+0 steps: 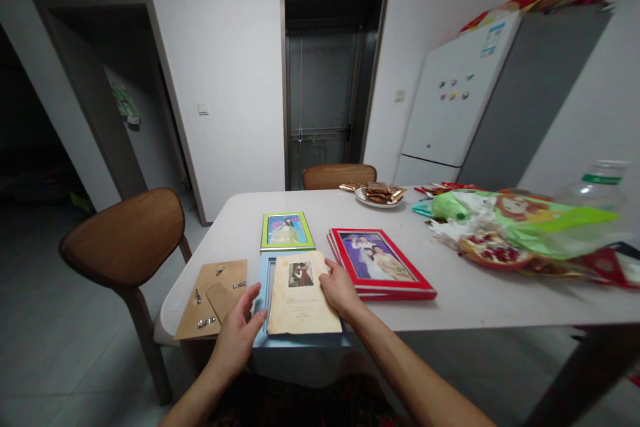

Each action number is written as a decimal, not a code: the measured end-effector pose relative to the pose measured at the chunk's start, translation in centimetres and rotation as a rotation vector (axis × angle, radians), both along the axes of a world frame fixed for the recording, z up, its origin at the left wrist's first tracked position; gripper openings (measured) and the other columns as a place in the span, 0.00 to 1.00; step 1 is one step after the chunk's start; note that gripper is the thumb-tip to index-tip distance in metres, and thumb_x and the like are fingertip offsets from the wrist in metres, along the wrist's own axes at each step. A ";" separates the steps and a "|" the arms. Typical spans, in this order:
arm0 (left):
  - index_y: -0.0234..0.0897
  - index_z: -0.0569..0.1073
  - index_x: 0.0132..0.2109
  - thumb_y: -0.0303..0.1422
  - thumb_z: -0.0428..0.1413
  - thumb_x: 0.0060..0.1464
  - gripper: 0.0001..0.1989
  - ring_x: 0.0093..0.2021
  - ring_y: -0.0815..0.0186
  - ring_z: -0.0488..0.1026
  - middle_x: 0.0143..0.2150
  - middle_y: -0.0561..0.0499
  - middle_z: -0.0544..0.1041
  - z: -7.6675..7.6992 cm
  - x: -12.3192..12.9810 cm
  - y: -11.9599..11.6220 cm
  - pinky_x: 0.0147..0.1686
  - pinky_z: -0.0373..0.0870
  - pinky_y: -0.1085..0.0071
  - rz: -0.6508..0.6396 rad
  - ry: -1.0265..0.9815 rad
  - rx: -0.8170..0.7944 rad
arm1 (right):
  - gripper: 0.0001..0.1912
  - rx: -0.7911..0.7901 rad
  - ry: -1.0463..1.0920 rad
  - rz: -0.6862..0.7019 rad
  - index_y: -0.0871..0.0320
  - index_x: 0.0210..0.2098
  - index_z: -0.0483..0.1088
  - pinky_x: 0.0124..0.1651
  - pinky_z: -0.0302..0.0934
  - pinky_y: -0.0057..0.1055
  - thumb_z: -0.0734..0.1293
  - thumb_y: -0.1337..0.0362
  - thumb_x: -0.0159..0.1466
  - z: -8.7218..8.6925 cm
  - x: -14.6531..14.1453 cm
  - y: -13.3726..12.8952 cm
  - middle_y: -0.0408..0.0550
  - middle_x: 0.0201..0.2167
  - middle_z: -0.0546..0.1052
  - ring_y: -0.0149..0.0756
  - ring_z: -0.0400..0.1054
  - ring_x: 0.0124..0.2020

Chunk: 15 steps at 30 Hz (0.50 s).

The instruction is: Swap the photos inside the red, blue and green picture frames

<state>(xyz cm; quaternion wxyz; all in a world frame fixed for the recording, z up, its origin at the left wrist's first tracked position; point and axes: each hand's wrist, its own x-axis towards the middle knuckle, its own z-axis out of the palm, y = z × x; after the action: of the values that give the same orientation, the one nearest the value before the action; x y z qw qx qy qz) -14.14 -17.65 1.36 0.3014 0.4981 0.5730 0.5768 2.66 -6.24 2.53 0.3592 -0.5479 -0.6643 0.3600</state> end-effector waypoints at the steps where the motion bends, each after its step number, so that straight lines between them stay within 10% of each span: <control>1: 0.33 0.66 0.48 0.28 0.53 0.43 0.21 0.53 0.57 0.61 0.51 0.41 0.67 -0.1 0.2 -0.2 0.54 0.53 0.59 -0.030 0.101 -0.011 | 0.27 0.009 -0.024 0.005 0.68 0.51 0.58 0.24 0.58 0.25 0.53 0.73 0.50 -0.2 0.0 0.2 0.51 0.26 0.75 0.32 0.67 0.22; 15: 0.30 0.62 0.51 0.31 0.49 0.49 0.21 0.58 0.57 0.52 0.57 0.40 0.59 0.5 1.6 -1.7 0.56 0.47 0.55 -0.224 0.893 -0.154 | 0.20 0.301 -0.521 -0.030 0.65 0.45 0.64 0.42 0.53 0.29 0.56 0.68 0.53 -0.8 -1.3 0.5 0.55 0.37 0.72 0.38 0.64 0.39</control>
<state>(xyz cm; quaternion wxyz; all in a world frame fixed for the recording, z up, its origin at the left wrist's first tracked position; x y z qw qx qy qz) -12.53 -19.35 1.87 0.1217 0.7325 0.6307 0.2256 1.33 -5.76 1.72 0.2592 -0.5722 -0.7717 0.0994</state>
